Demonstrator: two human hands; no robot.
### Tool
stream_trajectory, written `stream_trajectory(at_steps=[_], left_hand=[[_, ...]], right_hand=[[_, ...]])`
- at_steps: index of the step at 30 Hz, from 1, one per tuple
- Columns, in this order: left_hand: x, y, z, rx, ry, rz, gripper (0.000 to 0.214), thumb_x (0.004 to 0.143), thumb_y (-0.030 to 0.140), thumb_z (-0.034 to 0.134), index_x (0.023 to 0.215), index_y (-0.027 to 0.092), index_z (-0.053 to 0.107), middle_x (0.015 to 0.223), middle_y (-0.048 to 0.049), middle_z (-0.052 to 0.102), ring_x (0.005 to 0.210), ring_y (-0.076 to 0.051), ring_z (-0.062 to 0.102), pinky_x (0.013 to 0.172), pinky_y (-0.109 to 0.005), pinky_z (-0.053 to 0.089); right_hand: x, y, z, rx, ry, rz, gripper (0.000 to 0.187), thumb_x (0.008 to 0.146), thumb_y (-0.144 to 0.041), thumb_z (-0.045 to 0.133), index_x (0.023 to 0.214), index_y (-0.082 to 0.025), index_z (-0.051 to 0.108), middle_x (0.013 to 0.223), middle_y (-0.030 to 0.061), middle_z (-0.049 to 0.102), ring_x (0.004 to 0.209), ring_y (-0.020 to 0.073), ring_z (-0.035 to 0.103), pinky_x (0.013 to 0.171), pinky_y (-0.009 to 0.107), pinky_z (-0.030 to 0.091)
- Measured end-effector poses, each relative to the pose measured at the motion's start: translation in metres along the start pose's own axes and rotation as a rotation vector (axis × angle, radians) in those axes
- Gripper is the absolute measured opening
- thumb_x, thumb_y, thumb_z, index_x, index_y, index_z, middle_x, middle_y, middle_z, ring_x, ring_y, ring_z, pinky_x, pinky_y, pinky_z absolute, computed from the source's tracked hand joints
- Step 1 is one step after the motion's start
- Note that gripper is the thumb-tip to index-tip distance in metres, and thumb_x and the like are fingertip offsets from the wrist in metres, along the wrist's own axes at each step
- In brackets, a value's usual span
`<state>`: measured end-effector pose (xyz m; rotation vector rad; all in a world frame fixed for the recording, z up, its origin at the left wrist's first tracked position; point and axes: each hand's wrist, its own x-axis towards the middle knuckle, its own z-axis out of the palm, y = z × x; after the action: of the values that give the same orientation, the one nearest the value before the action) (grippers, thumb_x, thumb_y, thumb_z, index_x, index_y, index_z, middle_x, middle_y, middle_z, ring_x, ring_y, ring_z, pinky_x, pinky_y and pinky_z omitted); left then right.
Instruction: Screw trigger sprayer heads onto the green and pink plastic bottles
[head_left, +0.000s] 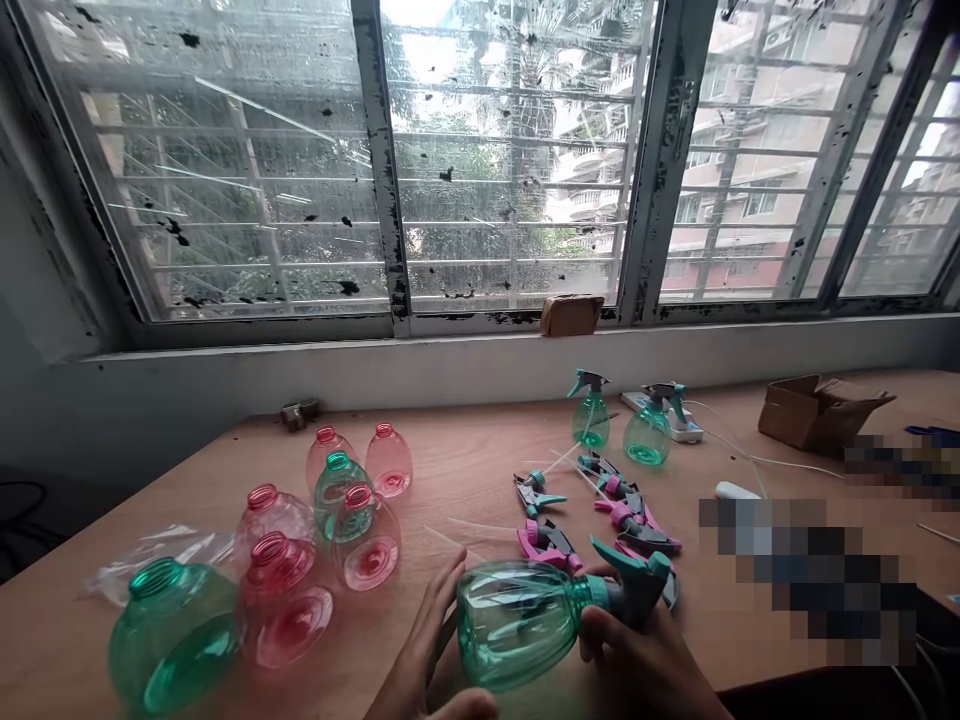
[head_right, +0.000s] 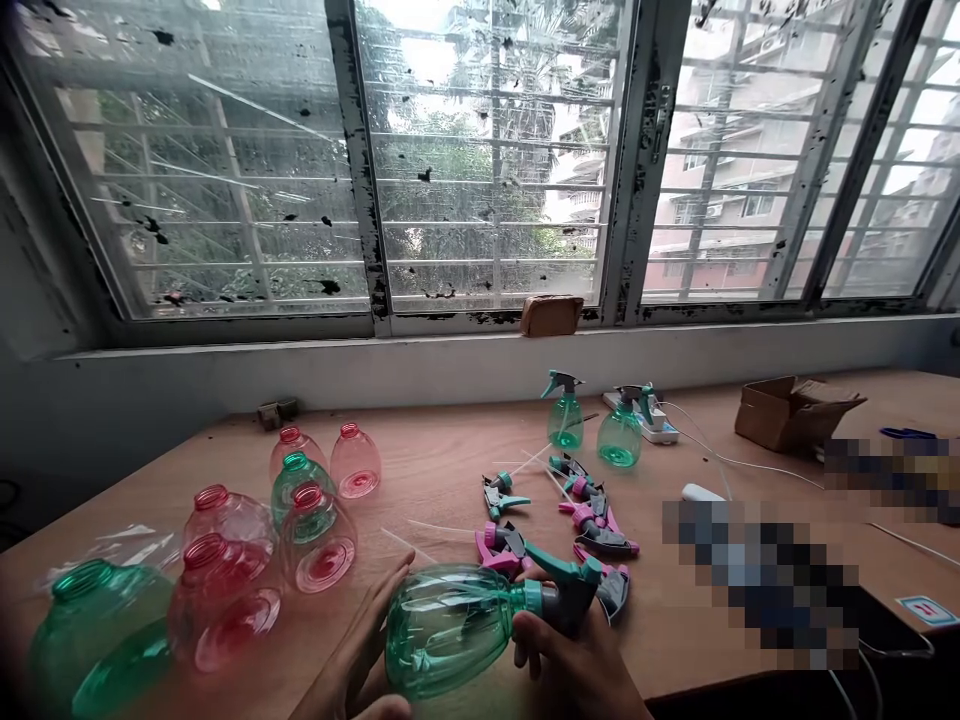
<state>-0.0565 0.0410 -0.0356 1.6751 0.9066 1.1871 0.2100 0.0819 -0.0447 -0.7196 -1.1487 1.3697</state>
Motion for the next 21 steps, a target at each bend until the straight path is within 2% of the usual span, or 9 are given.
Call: stream_trajectory(at_steps=[3,6,8,10,13,15,17,21], left_hand=[[0.000,0.001,-0.001,-0.092,0.013,-0.057,0.077,0.089,0.055,0.071,0.156,0.039,0.038,0.170,-0.0056,0.031,0.155,-0.037,0.029,0.125,-0.049,0.031],[0.001,0.003,0.000,-0.174,-0.002,-0.111,0.079,0.087,0.048,0.079,0.154,0.042,0.038,0.161,-0.0079,0.048,0.146,-0.038,0.045,0.119,-0.050,0.041],[0.001,0.003,0.002,-0.172,-0.018,-0.121,0.078,0.084,0.042,0.083,0.150,0.047,0.041,0.155,-0.0059,0.054,0.143,-0.036,0.049,0.116,-0.050,0.044],[0.001,0.000,0.004,-0.140,-0.005,-0.072,0.076,0.083,0.040,0.085,0.146,0.048,0.044,0.157,-0.0048,0.050,0.146,-0.036,0.046,0.118,-0.050,0.042],[0.000,-0.010,0.007,-0.060,0.047,0.032,0.071,0.084,0.042,0.083,0.145,0.042,0.045,0.167,-0.0067,0.033,0.154,-0.036,0.029,0.125,-0.051,0.029],[0.000,-0.015,0.008,-0.044,0.049,0.059,0.077,0.082,0.048,0.083,0.147,0.039,0.043,0.171,-0.0087,0.026,0.156,-0.038,0.025,0.126,-0.052,0.024],[0.000,-0.017,0.008,-0.089,0.023,0.046,0.084,0.081,0.058,0.079,0.151,0.038,0.037,0.171,-0.0106,0.027,0.155,-0.039,0.028,0.124,-0.054,0.028],[0.000,-0.004,0.004,-0.147,0.015,-0.021,0.073,0.092,0.062,0.063,0.155,0.038,0.036,0.170,-0.0063,0.033,0.156,-0.036,0.026,0.123,-0.054,0.031]], right_hand=[[0.000,0.000,-0.001,0.011,0.000,0.005,0.051,0.075,-0.056,0.091,0.099,-0.018,0.065,0.057,0.0008,0.070,0.052,0.0193,0.060,0.048,0.026,0.045],[0.000,-0.001,-0.001,-0.001,0.011,0.006,0.051,0.076,-0.056,0.090,0.101,-0.019,0.064,0.058,0.0013,0.070,0.051,0.0198,0.060,0.048,0.027,0.045],[0.000,-0.001,-0.001,-0.009,0.012,0.000,0.051,0.077,-0.055,0.089,0.102,-0.019,0.064,0.058,0.0014,0.071,0.050,0.0201,0.060,0.048,0.028,0.046],[0.000,-0.002,0.000,-0.018,0.009,-0.003,0.052,0.076,-0.055,0.090,0.102,-0.019,0.064,0.057,0.0016,0.071,0.049,0.0206,0.060,0.047,0.029,0.047],[0.000,-0.002,0.000,-0.035,0.015,-0.007,0.052,0.074,-0.056,0.090,0.099,-0.017,0.066,0.056,0.0015,0.069,0.049,0.0210,0.060,0.046,0.029,0.047],[0.000,-0.002,0.000,-0.042,0.014,-0.007,0.053,0.074,-0.057,0.090,0.098,-0.017,0.066,0.056,0.0017,0.069,0.049,0.0207,0.060,0.046,0.029,0.046],[-0.001,-0.002,0.000,-0.046,0.006,-0.005,0.052,0.075,-0.057,0.090,0.098,-0.017,0.066,0.057,0.0019,0.069,0.050,0.0205,0.060,0.047,0.028,0.046],[-0.002,0.001,-0.003,-0.046,-0.017,-0.011,0.048,0.078,-0.055,0.089,0.098,-0.018,0.066,0.059,0.0027,0.071,0.052,0.0198,0.060,0.049,0.027,0.047]])
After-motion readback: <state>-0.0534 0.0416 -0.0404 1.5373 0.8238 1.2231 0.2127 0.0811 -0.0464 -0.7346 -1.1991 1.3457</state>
